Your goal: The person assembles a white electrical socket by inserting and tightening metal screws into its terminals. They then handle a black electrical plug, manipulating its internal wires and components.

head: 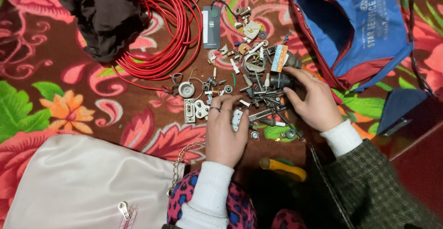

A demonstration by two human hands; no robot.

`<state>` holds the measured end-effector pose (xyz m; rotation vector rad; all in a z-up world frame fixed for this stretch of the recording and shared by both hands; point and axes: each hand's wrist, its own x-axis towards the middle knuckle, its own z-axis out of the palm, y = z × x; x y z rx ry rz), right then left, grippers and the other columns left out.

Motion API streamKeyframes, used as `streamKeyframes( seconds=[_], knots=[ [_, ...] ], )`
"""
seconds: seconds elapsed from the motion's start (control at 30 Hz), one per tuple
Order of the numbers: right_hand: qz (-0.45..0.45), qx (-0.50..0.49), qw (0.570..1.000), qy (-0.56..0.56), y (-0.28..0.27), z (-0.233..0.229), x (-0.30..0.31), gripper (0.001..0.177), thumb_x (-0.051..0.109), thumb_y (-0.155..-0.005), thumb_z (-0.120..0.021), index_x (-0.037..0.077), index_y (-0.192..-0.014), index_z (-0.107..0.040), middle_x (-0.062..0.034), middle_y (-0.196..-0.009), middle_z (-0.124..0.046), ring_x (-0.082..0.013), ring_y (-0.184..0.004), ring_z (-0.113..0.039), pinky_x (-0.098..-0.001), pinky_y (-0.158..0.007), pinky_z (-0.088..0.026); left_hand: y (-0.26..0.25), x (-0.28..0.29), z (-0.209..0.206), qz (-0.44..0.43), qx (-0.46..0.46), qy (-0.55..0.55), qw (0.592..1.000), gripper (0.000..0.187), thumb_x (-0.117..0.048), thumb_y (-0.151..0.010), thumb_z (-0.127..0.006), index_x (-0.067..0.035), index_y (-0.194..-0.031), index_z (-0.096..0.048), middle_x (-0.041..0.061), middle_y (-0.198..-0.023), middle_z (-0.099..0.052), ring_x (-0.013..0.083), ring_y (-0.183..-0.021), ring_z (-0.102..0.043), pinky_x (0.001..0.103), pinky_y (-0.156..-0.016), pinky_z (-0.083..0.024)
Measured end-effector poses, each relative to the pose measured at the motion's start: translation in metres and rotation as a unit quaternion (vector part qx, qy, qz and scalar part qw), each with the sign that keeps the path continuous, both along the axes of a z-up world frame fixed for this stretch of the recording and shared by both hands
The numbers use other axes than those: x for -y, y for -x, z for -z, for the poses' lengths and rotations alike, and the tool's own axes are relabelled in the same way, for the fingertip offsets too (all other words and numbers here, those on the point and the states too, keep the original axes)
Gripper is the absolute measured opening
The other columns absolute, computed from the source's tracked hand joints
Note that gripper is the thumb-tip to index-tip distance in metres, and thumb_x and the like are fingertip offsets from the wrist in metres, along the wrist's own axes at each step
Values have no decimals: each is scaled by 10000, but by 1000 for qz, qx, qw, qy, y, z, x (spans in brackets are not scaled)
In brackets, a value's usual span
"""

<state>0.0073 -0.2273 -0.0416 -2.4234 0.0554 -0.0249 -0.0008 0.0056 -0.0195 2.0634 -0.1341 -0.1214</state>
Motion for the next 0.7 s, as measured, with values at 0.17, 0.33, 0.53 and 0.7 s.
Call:
streamKeyframes(
  seconds=[0.17,0.33,0.53,0.7],
  knots=[
    [60,21,993,-97,7,-12,-6,392,29,-954,-682,32,-1345,-657,-201,-1247,-687,-356,-1170,-650,-486,-1000,-520,-2,-1,2,6,-2,5,1000,312,-92,-881,-697,-40,-1187,-664,131,-1106,-614,352,-1010,-679,455,-846,-551],
    [209,-87,863,-452,13,-48,-26,417,179,-1009,-496,-5,-1369,-596,-174,-1248,-668,-245,-1165,-661,-417,-1059,-524,-4,6,1,5,-19,64,998,319,-151,-864,-751,-66,-1164,-682,96,-984,-676,264,-910,-734,374,-749,-575],
    [203,-102,829,-511,23,-17,-40,356,70,-938,-466,-84,-1192,-662,-193,-1023,-655,-241,-982,-616,-379,-904,-554,-7,7,-17,29,4,150,988,611,-248,-720,-904,-171,-1285,-684,84,-1083,-687,240,-921,-738,350,-782,-591],
    [104,-128,758,-631,36,30,-50,302,96,-972,-469,-89,-1169,-602,-175,-895,-616,-226,-768,-681,-327,-623,-589,-6,8,-9,57,34,153,986,468,-196,-736,-900,-223,-1176,-743,19,-1049,-666,160,-849,-735,287,-757,-605]
  ],
)
